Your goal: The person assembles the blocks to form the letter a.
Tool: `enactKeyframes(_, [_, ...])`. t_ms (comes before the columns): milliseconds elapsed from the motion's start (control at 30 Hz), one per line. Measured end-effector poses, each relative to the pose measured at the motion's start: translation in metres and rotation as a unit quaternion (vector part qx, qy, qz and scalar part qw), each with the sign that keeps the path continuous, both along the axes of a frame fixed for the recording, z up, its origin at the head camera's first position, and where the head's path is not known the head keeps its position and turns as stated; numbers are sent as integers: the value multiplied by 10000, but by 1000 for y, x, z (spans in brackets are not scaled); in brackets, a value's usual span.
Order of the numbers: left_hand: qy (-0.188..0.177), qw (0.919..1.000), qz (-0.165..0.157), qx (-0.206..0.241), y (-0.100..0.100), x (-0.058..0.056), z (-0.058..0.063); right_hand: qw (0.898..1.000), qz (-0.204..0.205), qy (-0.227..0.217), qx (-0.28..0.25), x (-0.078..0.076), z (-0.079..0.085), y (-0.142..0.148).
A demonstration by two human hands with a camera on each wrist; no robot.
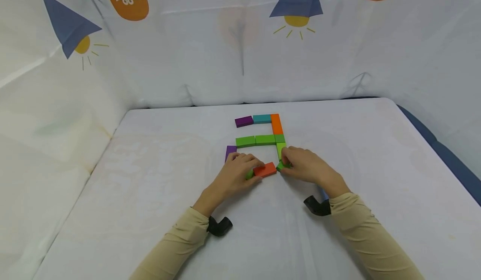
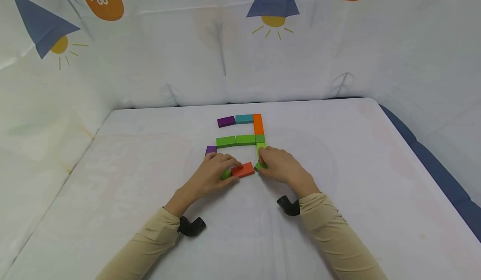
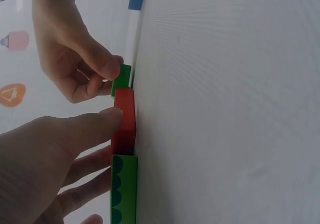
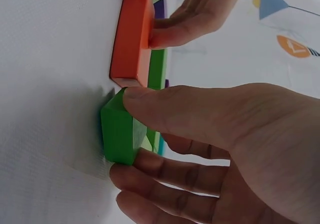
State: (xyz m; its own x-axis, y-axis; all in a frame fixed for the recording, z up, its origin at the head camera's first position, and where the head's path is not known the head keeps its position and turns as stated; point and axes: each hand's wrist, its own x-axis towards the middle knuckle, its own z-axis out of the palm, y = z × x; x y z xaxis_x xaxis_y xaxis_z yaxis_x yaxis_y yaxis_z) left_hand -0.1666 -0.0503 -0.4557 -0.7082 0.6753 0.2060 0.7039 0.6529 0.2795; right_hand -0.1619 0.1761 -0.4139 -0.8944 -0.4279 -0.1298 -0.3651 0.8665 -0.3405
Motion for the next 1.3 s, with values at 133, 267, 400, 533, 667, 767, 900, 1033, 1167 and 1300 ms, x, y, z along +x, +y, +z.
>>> enactKeyframes(133, [-86,9999,-47,-47,0,0,0,10000,-37,14,27,1,0,-2])
enactKeyframes(267, [-142,9999,-85,-38,0,-1,0,10000,-77,-14,42,1,1,-4])
enactKeyframes(400, [-152,9998,-122,-44,0,-1,-1,9999,-100,-22,55,2,0,-4])
enactKeyframes(533, [-144,9997,-168,-51,0,0,-1,9999,-94,9,82,2,-2,-4])
enactKeyframes(667, [-134,9996,-239,-36,0,-1,-1,9997,-101,67,202,3,-1,-4])
enactKeyframes(767, [-126,9992,-374,-32,-2,-3,-1,9993,-139,100,333,3,1,-4])
enactKeyframes(900, [-294,9982,-517,19,-14,-8,3,9998,-57,131,114,2,2,-5])
enactKeyframes(1033, [-542,9973,-479,-139,-30,-14,10,9987,389,-38,-312,2,1,-10])
enactKeyframes(1167, [-608,9959,-507,-427,-39,-18,14,9964,805,-127,-243,4,-4,-16])
enactKeyframes(1300, [-611,9955,-571,-445,-39,-20,13,9954,950,-23,-86,5,-10,-19])
